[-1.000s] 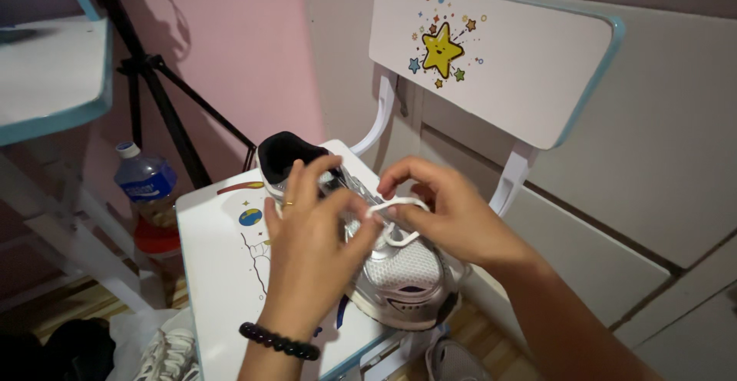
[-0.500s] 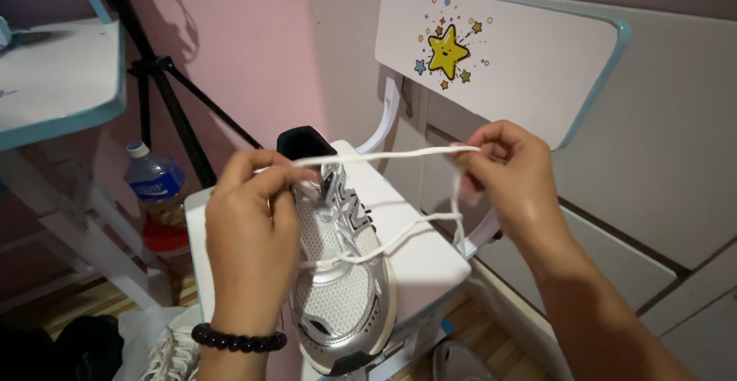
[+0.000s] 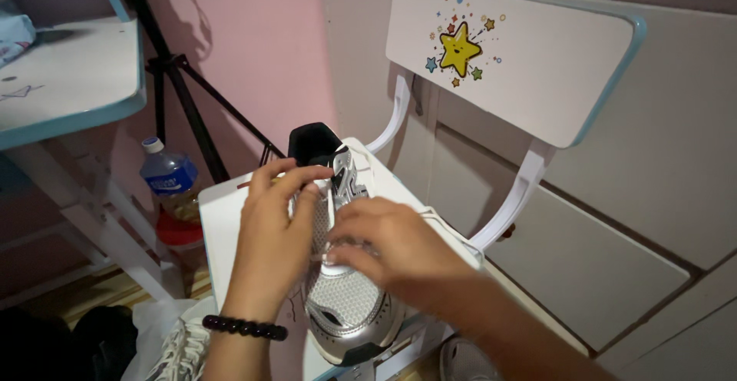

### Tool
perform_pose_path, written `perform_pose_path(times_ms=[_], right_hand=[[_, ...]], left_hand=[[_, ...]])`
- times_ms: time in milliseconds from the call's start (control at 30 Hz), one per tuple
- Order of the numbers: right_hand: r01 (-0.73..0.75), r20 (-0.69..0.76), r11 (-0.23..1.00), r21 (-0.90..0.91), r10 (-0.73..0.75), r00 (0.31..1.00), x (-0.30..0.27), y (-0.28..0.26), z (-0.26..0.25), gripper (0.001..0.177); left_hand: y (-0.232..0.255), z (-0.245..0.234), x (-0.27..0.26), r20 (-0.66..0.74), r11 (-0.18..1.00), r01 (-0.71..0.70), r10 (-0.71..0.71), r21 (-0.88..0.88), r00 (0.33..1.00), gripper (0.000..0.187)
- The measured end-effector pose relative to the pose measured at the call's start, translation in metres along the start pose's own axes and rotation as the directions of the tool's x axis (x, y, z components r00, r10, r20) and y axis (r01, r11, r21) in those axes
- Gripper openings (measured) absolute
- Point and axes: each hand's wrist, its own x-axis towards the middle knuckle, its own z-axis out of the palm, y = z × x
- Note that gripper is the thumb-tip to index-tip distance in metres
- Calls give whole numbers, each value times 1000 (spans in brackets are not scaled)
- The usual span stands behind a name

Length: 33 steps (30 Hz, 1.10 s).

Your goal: The person removes the laces from a silver and white sneaker placed on a white chair, then re-laces it through the eyelets and ties the laces. The person then picks up a second similar sneaker and places it on the chair.

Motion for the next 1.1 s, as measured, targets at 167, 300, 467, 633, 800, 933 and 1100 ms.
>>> perform_pose_path(times_ms=[167, 300, 467, 633, 800, 933, 1100], right_hand=[[-29, 50, 996, -82, 33, 998, 5, -10, 9, 20], [-116, 61, 991, 65, 113, 992, 5, 1, 15, 17], [-390, 154, 862, 323, 359, 921, 3, 17, 23, 13], [-216, 56, 915, 341, 210, 976, 1, 31, 19, 12], [-89, -104, 991, 102, 100, 990, -4, 32, -8, 10], [19, -124, 999, 42, -14, 992, -11, 23, -6, 9], [-122, -61, 987, 101, 128, 990, -17, 16, -27, 16]], left_hand=[[-9, 5, -2, 70, 999, 15, -12, -43, 998, 24], [-18, 9, -5, 97, 998, 63, -62, -7, 993, 25], [-29, 16, -5, 89, 993, 68, -60, -91, 994, 26], [-32, 21, -6, 4, 985, -131, 132, -111, 991, 49], [-17, 26, -2, 216, 744, 576, -534, -340, 817, 112], [-8, 33, -6, 260, 740, 504, -431, -445, 864, 126], [-10, 36, -8, 226, 703, 550, -506, -452, 832, 115]])
